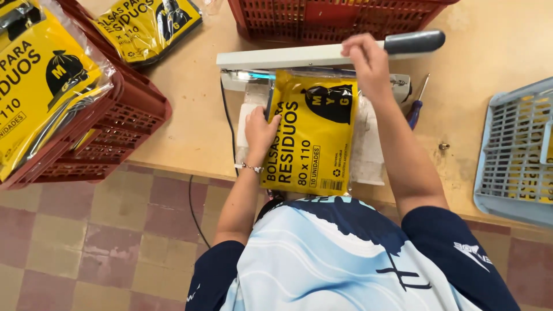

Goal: Seal yellow plastic bags using a manual heat sealer and organize them into baskets.

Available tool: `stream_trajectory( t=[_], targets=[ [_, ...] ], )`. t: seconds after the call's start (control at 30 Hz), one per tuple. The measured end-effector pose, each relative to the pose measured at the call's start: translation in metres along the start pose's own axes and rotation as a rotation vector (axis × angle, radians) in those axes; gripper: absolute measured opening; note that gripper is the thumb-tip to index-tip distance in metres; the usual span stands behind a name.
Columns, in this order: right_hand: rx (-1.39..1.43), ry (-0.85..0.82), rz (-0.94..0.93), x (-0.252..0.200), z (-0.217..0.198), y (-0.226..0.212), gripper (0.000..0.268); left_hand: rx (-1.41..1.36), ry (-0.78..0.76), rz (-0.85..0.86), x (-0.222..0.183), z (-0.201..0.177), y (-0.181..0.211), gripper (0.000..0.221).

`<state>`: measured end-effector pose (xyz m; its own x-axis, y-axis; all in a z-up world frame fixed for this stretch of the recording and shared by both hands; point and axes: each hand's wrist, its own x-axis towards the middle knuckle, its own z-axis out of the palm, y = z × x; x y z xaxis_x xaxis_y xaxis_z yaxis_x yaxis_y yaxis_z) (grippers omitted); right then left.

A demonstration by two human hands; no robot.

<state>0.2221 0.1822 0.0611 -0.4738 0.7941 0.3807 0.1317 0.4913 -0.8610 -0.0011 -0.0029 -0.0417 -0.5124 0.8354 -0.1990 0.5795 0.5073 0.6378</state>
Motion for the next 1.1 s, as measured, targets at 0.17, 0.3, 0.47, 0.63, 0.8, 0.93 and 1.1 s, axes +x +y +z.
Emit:
stream_trajectory(
  t=[0.17, 0.3, 0.47, 0.63, 0.8, 0.93, 1.1],
  targets=[
    [-0.262, 0.188, -0.011, -0.102, 0.018, 0.050, 0.025, -0.202, 0.105, 0.054, -0.028, -0.002, -0.005, 0.022],
    [-0.237, 0.192, 0.352, -0.174, 0.038, 0.008, 0.051, -0.471, 0.096, 0.045, -0.068, 0.003, -0.013, 0.017],
    [0.065, 0.120, 0.559, -0.240, 0.058, 0.039, 0.058, -0.889, 0.180, 0.223, -0.088, -0.029, -0.005, 0.010],
    [0.402, 0.213, 0.568, -0.229, 0.078, 0.041, 0.045, -0.946, 0.269, 0.357, -0.089, -0.069, 0.010, 0.017],
    [0.409, 0.294, 0.418, -0.125, 0.055, -0.009, 0.034, -0.927, 0.412, 0.335, -0.095, -0.108, 0.014, 0.042],
    [0.323, 0.403, 0.296, 0.005, 0.028, -0.080, 0.046, -0.834, 0.356, 0.232, -0.098, -0.122, -0.018, 0.034],
    [0.069, 0.285, 0.613, 0.129, 0.000, -0.207, 0.055, -0.827, 0.198, 0.162, -0.130, -0.152, -0.037, 0.011]
  ],
)
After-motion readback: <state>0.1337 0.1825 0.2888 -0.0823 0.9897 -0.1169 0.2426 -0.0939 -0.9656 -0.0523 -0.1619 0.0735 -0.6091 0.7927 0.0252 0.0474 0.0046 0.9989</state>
